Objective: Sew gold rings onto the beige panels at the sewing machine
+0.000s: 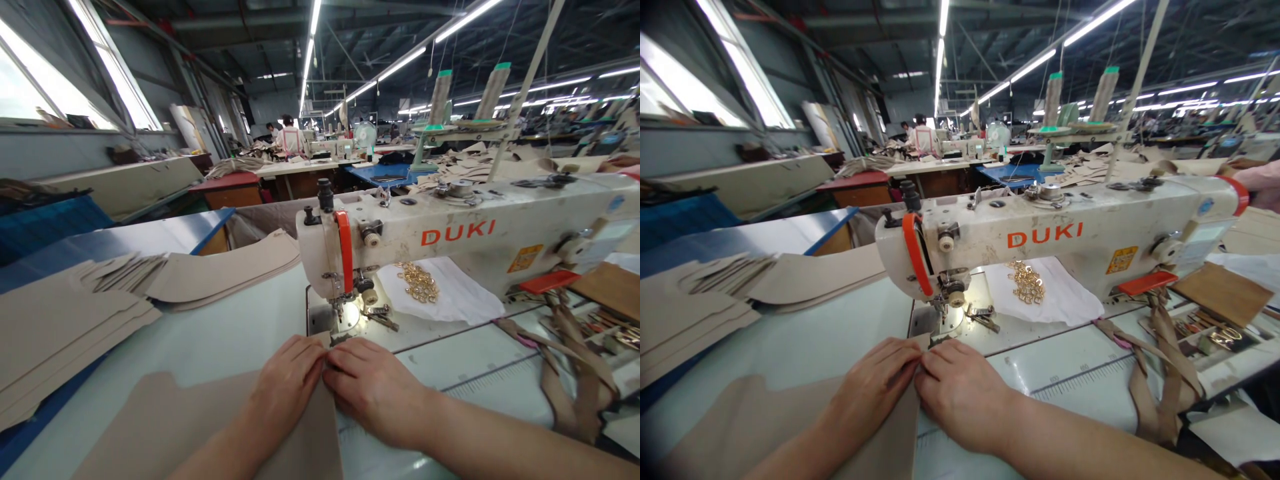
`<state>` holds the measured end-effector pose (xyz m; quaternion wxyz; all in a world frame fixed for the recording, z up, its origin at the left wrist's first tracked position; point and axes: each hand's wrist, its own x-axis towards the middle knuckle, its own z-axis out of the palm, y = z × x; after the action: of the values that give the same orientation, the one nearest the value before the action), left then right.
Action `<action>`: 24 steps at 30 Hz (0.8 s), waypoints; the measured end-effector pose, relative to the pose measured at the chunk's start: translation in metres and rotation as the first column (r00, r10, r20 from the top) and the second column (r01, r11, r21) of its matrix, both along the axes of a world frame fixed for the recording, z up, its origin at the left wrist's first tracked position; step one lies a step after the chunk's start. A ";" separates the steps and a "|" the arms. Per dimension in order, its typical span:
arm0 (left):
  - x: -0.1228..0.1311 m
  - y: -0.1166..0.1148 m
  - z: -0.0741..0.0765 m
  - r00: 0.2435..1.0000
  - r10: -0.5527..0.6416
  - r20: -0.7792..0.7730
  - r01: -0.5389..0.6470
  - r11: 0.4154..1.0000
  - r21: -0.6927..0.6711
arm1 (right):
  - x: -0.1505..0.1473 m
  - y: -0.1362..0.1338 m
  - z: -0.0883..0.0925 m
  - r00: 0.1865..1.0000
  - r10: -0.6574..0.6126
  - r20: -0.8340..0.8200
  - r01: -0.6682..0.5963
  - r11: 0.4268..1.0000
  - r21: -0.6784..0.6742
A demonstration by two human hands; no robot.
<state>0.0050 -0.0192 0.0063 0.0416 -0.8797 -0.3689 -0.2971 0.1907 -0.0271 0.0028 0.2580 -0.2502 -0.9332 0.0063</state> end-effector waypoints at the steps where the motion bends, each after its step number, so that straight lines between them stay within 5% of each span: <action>1: 0.000 0.000 0.000 1.000 0.002 0.003 -0.002 1.000 0.001 | -0.001 0.000 0.000 1.000 -0.007 -0.002 0.007 1.000 0.006; 18: -0.003 -0.010 0.003 0.999 0.023 0.026 -0.024 0.999 0.038 | -0.005 0.004 0.001 0.986 -0.011 0.166 -0.007 0.995 0.104; 24: 0.006 0.004 0.001 0.999 0.006 0.032 -0.008 0.998 0.069 | 0.006 0.016 0.005 0.978 -0.013 0.206 -0.011 0.993 0.118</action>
<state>0.0115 -0.0152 0.0075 0.0673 -0.8717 -0.3620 -0.3235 0.1969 -0.0115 0.0075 0.1743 -0.2342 -0.9535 -0.0753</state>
